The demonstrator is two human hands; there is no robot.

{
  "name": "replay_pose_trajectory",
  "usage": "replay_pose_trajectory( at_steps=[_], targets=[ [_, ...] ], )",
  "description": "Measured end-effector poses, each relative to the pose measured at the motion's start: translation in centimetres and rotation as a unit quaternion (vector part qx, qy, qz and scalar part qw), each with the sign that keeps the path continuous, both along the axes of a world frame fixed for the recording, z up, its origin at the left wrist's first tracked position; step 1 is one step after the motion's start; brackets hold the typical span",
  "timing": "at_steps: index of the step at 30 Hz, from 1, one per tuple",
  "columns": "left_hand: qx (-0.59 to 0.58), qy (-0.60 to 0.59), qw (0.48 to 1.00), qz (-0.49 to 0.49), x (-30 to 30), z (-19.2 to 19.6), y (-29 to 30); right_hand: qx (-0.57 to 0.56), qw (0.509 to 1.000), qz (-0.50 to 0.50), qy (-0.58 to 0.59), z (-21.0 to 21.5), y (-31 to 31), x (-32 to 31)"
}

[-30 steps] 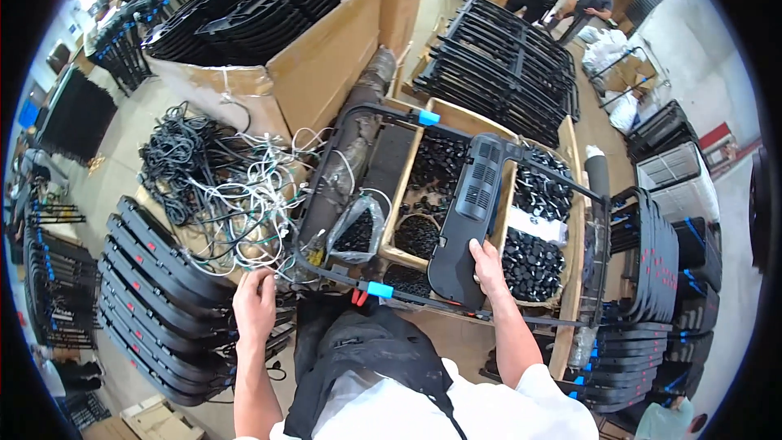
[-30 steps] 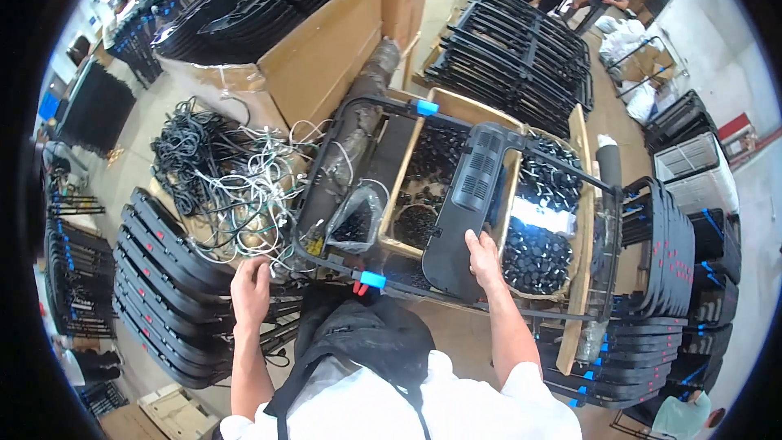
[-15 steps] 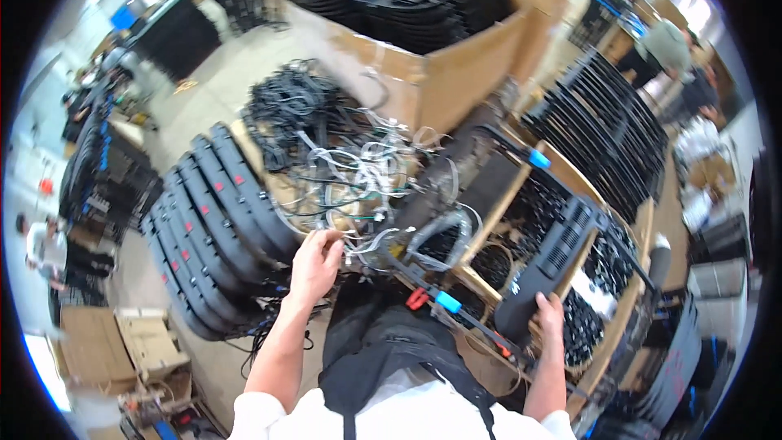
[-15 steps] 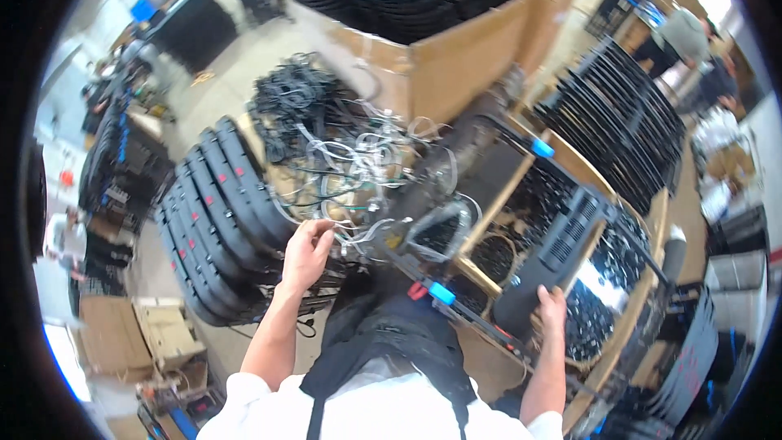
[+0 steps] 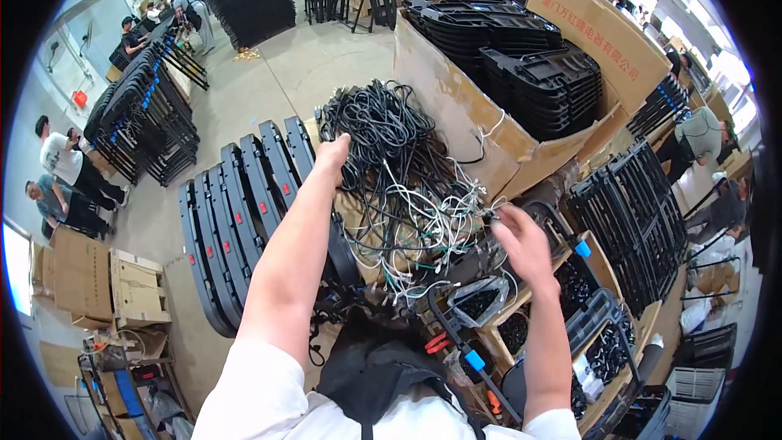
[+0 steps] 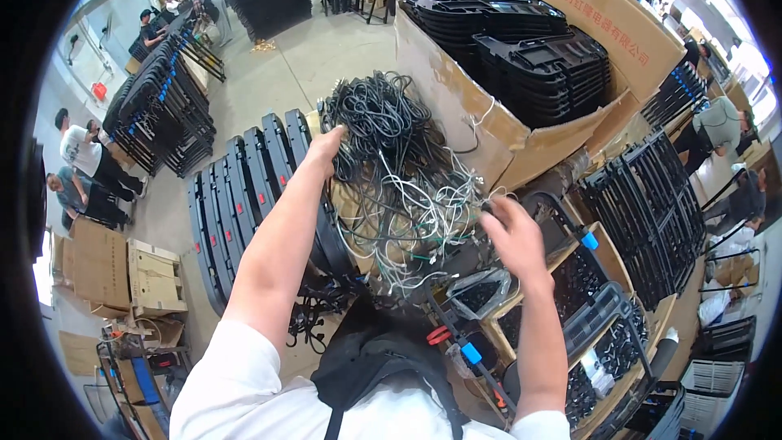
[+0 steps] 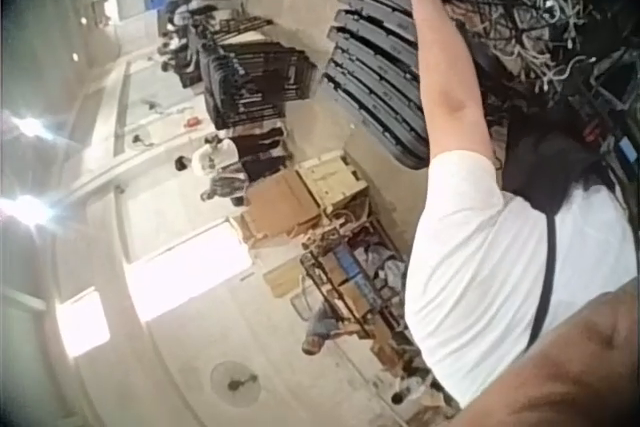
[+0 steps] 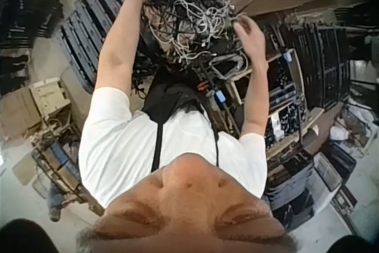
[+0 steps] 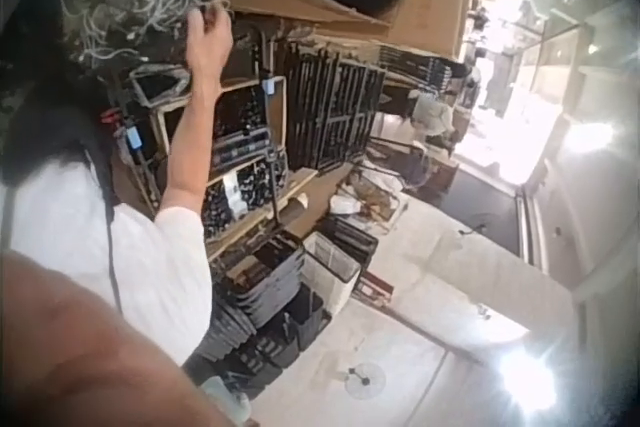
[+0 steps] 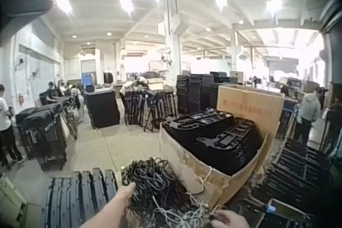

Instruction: Assembling electronic appliance components using an electric screwdriver and cables.

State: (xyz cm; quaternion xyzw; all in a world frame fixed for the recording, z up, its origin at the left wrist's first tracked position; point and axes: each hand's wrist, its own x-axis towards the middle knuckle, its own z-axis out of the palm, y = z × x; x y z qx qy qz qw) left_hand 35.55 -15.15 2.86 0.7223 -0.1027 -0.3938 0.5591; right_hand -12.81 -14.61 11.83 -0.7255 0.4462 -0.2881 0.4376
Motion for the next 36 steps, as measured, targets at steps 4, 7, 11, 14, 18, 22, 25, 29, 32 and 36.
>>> replay_pose_trajectory(
  at_steps=[4, 7, 11, 14, 18, 22, 25, 29, 32, 36],
  targets=[
    [0.098, 0.001, 0.995, 0.016, -2.3, -3.9, -5.0, -0.099, 0.988, 0.050, 0.110, 2.4, -9.1, 11.1],
    [0.129, 0.004, 0.992, -0.017, -3.8, -1.8, -5.9, -0.133, 0.970, 0.061, 0.194, 1.3, -15.7, 18.3],
    [0.125, 0.039, 0.991, -0.037, -3.1, 1.0, -4.6, -0.015, 0.972, 0.052, 0.229, -2.0, -20.7, 26.7],
    [0.087, 0.116, 0.985, -0.093, -2.7, 2.4, -4.3, 0.114, 0.943, 0.085, 0.301, -3.4, -23.1, 28.4],
    [0.133, 0.087, 0.973, -0.165, -2.1, 3.9, -4.5, 0.188, 0.923, 0.156, 0.299, -3.0, -25.1, 29.8],
    [0.112, 0.115, 0.974, -0.161, -3.2, 6.0, -4.4, 0.201, 0.918, 0.160, 0.303, -3.9, -24.5, 29.3],
    [0.139, 0.104, 0.976, -0.131, -2.8, 4.9, -4.7, 0.183, 0.923, 0.141, 0.307, -3.9, -23.3, 29.5],
    [0.120, 0.094, 0.979, -0.136, -3.6, 5.2, -5.0, 0.227, 0.919, 0.181, 0.267, -3.3, -23.4, 28.6],
    [0.047, 0.157, 0.970, -0.179, -3.3, 5.2, -4.7, 0.175, 0.930, 0.170, 0.276, -3.2, -23.1, 28.7],
    [0.020, 0.165, 0.980, -0.108, -4.4, 3.0, -6.1, 0.167, 0.957, 0.110, 0.213, -5.5, -23.4, 27.7]
  ],
)
